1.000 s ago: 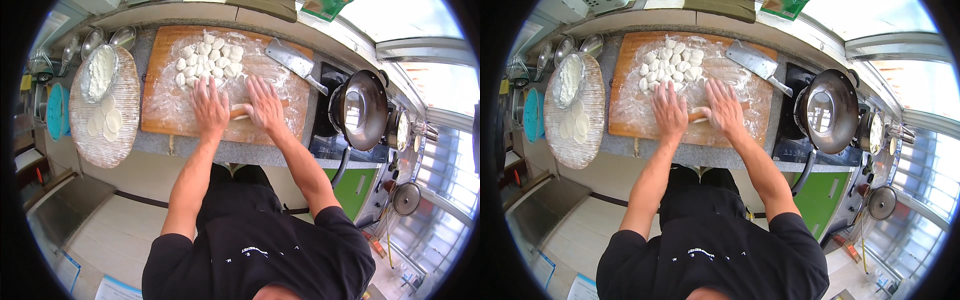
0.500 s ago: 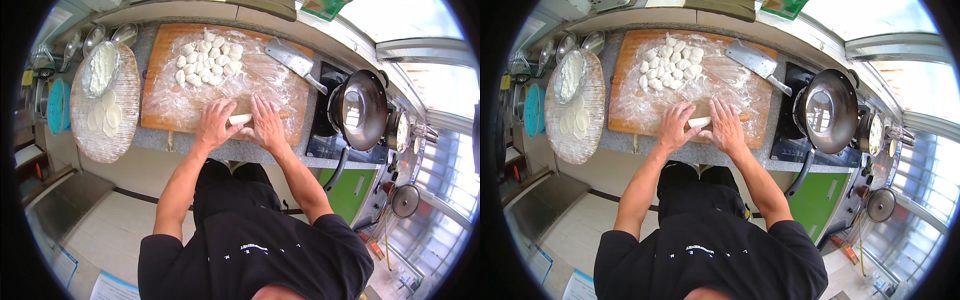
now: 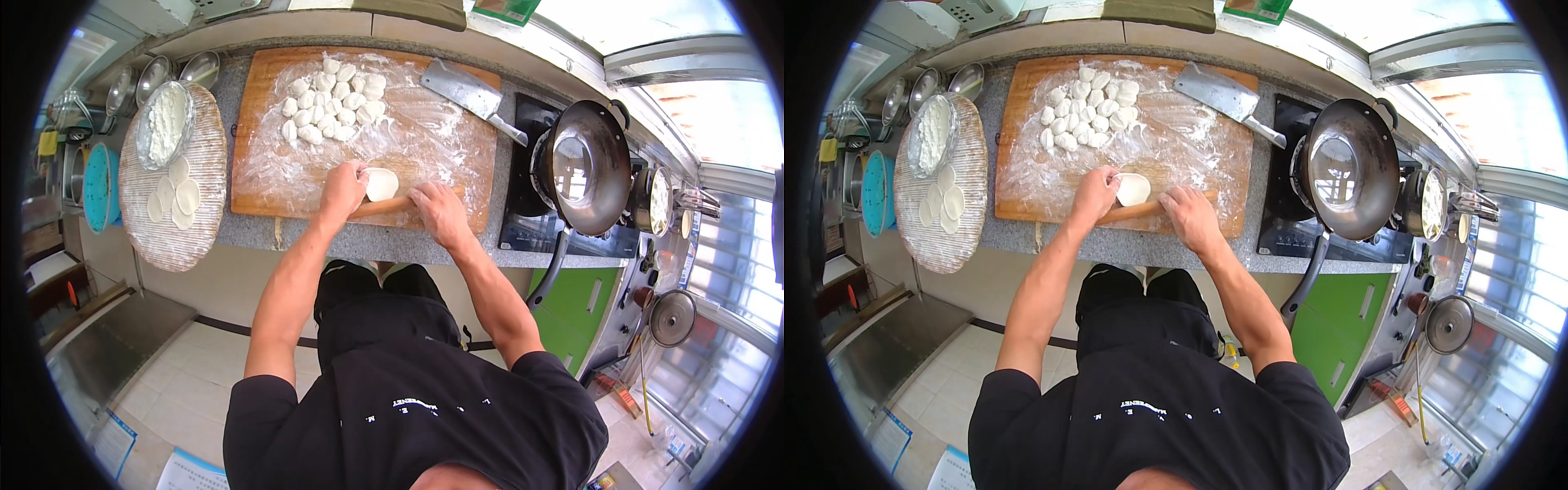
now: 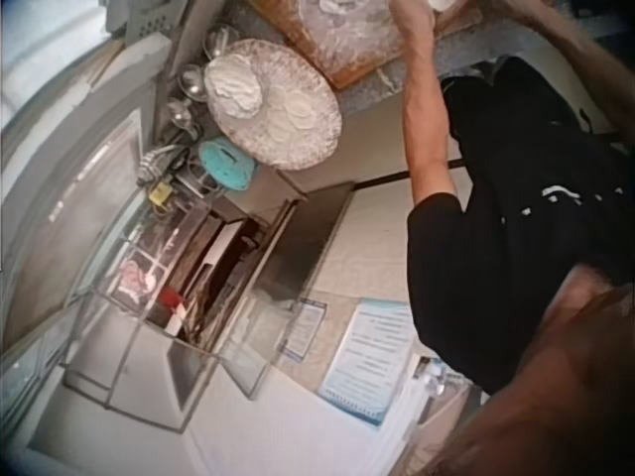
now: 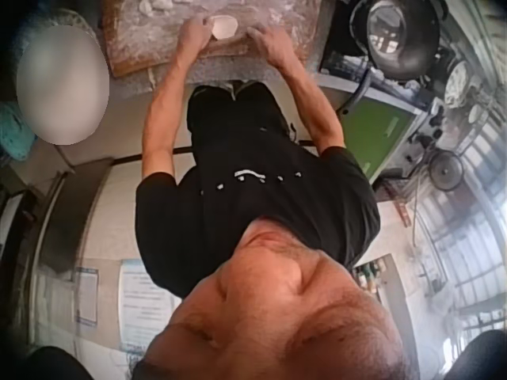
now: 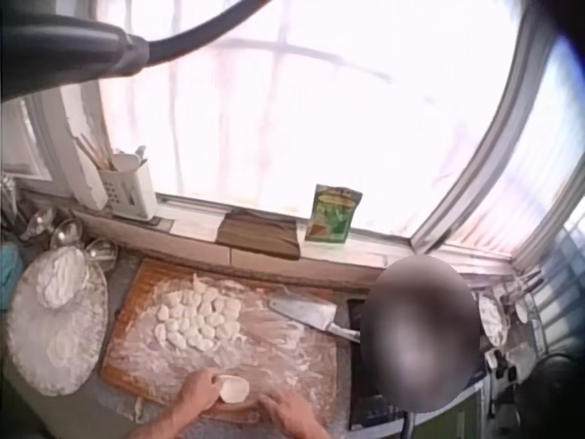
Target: The person repeatedly rolls small dough balls into flat circular discs using a wooden rolling pin on a floured wooden board. After flattening each piece, they place it onto a nearby tray. The process is repeated continuously throughout the clip.
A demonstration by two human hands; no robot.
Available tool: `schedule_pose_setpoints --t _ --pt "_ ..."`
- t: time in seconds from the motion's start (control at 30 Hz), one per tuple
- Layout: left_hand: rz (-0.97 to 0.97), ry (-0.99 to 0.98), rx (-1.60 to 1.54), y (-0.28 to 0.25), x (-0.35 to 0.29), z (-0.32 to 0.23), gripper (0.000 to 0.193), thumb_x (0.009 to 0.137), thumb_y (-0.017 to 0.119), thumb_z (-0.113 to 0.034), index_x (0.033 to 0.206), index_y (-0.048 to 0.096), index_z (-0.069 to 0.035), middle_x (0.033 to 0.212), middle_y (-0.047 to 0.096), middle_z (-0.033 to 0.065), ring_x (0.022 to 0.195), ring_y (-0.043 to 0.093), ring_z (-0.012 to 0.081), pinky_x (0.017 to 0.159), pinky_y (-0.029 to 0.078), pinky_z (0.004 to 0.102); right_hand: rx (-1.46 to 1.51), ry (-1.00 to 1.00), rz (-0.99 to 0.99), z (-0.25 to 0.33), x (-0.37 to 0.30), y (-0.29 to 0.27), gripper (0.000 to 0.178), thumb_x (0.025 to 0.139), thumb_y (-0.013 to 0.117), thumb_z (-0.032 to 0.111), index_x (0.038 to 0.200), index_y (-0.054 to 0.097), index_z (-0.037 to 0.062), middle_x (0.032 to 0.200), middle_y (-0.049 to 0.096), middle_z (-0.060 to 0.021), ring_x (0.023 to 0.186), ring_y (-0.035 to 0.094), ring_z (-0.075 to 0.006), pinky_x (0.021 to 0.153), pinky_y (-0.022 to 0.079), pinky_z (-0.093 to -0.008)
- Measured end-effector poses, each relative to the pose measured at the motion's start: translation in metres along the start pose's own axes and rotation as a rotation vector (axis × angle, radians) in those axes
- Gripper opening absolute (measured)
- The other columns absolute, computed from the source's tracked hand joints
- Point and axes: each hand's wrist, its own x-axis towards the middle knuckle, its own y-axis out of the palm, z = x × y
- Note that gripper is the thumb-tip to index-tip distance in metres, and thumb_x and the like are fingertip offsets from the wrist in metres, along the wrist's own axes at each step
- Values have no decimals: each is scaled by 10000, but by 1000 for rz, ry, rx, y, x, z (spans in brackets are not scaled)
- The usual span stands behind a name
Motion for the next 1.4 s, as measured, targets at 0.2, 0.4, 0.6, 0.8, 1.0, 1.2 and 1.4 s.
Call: schedule_pose_setpoints --t 0.2,0.4,0.6,0.8,1.0,1.2,1.4 --pt "-159 -305 347 -37 -34 -35 355 1093 629 -337 1187 758 -20 1102 790 250 1054 744 458 924 573 538 77 69 -37 5 -20 1 257 940 680 108 1189 726 63 1175 698 -109 1099 670 -329 950 530 -452" --pt "-458 111 418 -12 -41 8 602 1089 600 -355 1588 510 -29 1642 443 264 1556 392 453 1271 344 581 1 59 -13 8 18 -2 301 967 663 136 1256 712 68 1291 689 -108 1249 647 -324 1035 512 -441" --pt "-587 221 526 -18 18 8 761 1086 597 -384 1703 335 -23 1722 314 263 1644 251 445 1351 205 613 -385 57 73 -15 84 29 688 1138 438 482 1701 366 92 1780 349 -121 1664 294 -278 1355 247 -473" --pt "-673 180 501 -34 62 16 790 1089 595 -406 1707 306 -9 1721 302 266 1638 251 448 1345 208 613 -364 146 68 -19 140 18 943 1086 380 710 1758 232 65 1839 229 -120 1699 209 -285 1386 143 -519" --pt "-357 365 573 -18 -32 24 780 1035 688 -425 1657 422 -37 1689 360 224 1592 316 457 1321 247 624 -322 172 210 24 45 11 1035 995 612 685 1745 262 63 1812 287 -140 1678 261 -317 1371 193 -543" --pt "-121 299 244 -24 -15 3 605 941 835 -343 1433 665 -36 1422 621 179 1338 571 395 1166 457 486 -258 90 179 37 18 6 774 1016 703 436 1657 449 84 1747 404 -143 1636 347 -329 1345 270 -545" --pt "48 176 389 -16 8 -30 421 895 878 -211 1265 732 -74 1243 675 140 1257 615 346 1107 488 470 -46 39 29 25 -7 15 383 970 633 129 1348 658 73 1360 674 -132 1351 611 -363 1211 430 -507"
